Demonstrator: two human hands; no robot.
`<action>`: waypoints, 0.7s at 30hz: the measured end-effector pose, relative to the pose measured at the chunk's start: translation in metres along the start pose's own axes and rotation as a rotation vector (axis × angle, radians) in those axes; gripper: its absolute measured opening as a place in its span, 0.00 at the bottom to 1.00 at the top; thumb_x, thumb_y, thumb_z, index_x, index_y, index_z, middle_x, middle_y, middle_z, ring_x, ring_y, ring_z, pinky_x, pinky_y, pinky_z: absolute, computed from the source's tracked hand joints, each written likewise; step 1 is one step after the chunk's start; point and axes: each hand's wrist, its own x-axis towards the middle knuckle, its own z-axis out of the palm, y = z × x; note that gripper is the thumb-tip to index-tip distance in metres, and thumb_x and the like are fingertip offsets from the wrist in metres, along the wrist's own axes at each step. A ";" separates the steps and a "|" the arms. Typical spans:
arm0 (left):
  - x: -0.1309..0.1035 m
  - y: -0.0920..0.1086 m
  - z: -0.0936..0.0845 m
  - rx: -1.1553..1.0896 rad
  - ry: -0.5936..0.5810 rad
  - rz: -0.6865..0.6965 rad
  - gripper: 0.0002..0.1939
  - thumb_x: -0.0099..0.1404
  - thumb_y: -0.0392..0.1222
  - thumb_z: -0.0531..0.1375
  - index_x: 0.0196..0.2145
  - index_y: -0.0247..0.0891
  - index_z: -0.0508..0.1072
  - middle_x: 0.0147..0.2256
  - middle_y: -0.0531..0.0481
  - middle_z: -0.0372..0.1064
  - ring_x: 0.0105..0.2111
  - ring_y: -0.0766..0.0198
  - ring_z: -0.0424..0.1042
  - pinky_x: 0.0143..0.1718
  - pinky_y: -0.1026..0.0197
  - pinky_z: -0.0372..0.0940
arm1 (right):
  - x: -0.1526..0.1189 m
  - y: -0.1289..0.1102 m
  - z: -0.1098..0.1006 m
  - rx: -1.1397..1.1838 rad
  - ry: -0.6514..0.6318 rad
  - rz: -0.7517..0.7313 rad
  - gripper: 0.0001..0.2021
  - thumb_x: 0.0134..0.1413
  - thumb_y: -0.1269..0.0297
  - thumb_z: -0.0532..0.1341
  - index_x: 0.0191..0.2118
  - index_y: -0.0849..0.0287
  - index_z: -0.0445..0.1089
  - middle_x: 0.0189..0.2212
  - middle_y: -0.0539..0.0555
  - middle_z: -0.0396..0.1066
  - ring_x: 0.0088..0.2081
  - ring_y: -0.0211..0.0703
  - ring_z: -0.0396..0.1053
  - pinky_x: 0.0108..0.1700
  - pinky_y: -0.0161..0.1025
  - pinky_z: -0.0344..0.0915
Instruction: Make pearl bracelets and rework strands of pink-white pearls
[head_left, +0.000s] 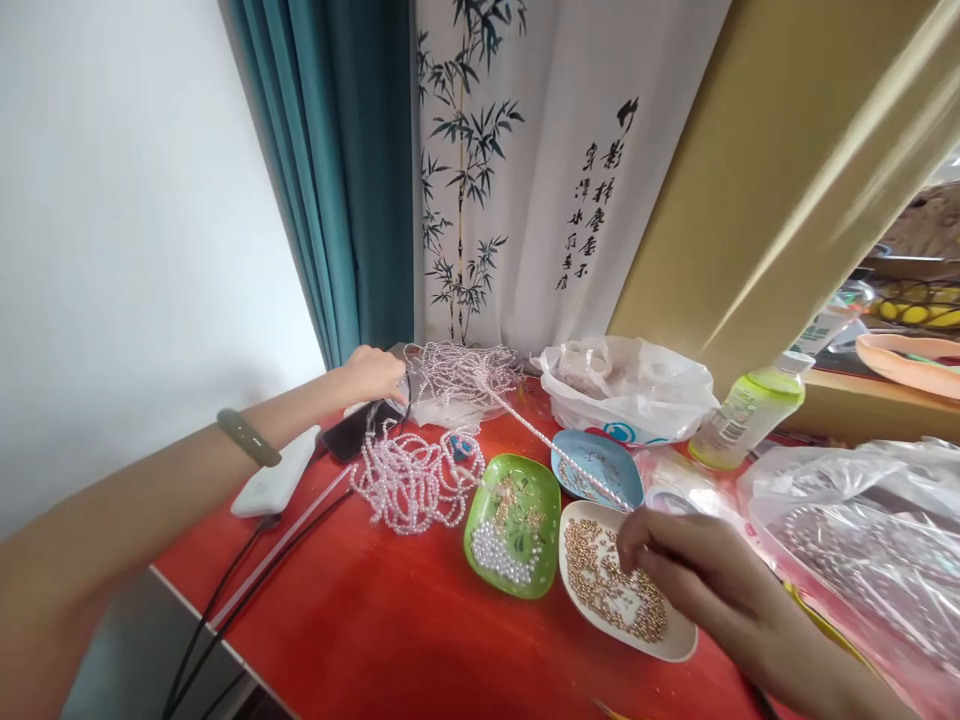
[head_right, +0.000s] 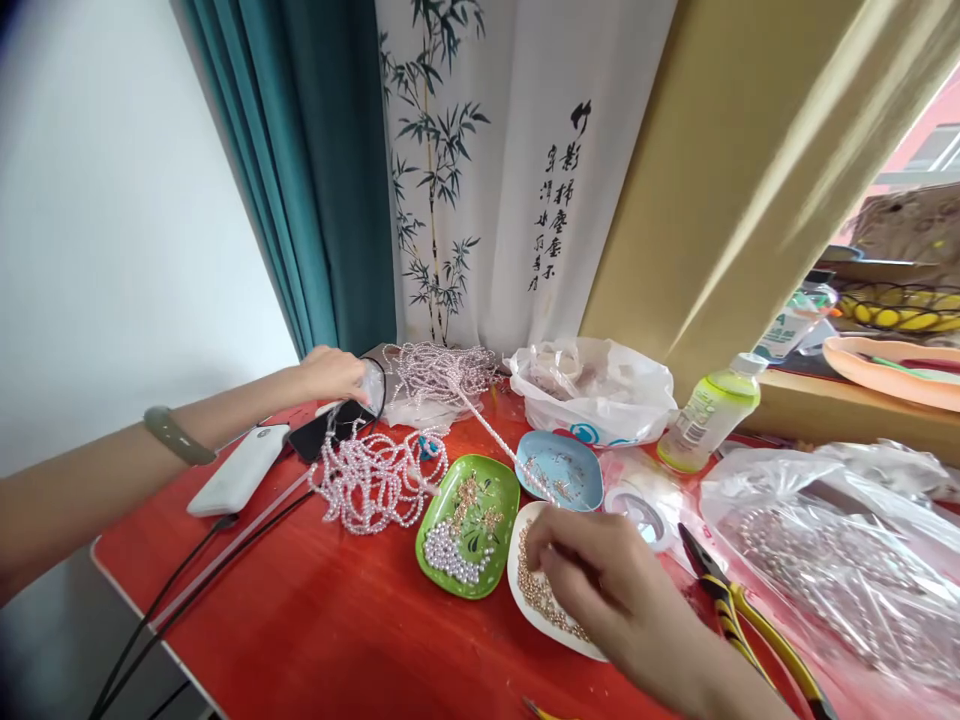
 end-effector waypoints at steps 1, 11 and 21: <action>0.001 0.003 0.007 -0.154 0.016 0.013 0.13 0.43 0.43 0.66 0.15 0.34 0.66 0.15 0.50 0.64 0.27 0.59 0.68 0.30 0.62 0.58 | -0.007 0.000 0.002 -0.006 -0.007 0.001 0.12 0.54 0.70 0.44 0.23 0.59 0.59 0.18 0.49 0.60 0.21 0.34 0.56 0.23 0.31 0.54; -0.038 0.072 0.046 -0.688 0.051 0.189 0.04 0.54 0.35 0.54 0.29 0.35 0.68 0.27 0.52 0.70 0.24 0.69 0.66 0.24 0.69 0.58 | -0.001 0.017 0.049 -0.098 0.113 -0.005 0.10 0.56 0.71 0.47 0.28 0.59 0.62 0.23 0.50 0.65 0.25 0.34 0.60 0.28 0.32 0.54; -0.076 0.148 0.110 -1.077 -0.493 0.169 0.15 0.51 0.47 0.60 0.33 0.33 0.67 0.14 0.57 0.62 0.16 0.69 0.61 0.20 0.67 0.56 | 0.014 0.034 0.076 -0.444 0.342 -0.143 0.12 0.58 0.70 0.45 0.32 0.63 0.65 0.24 0.53 0.66 0.26 0.37 0.58 0.29 0.35 0.54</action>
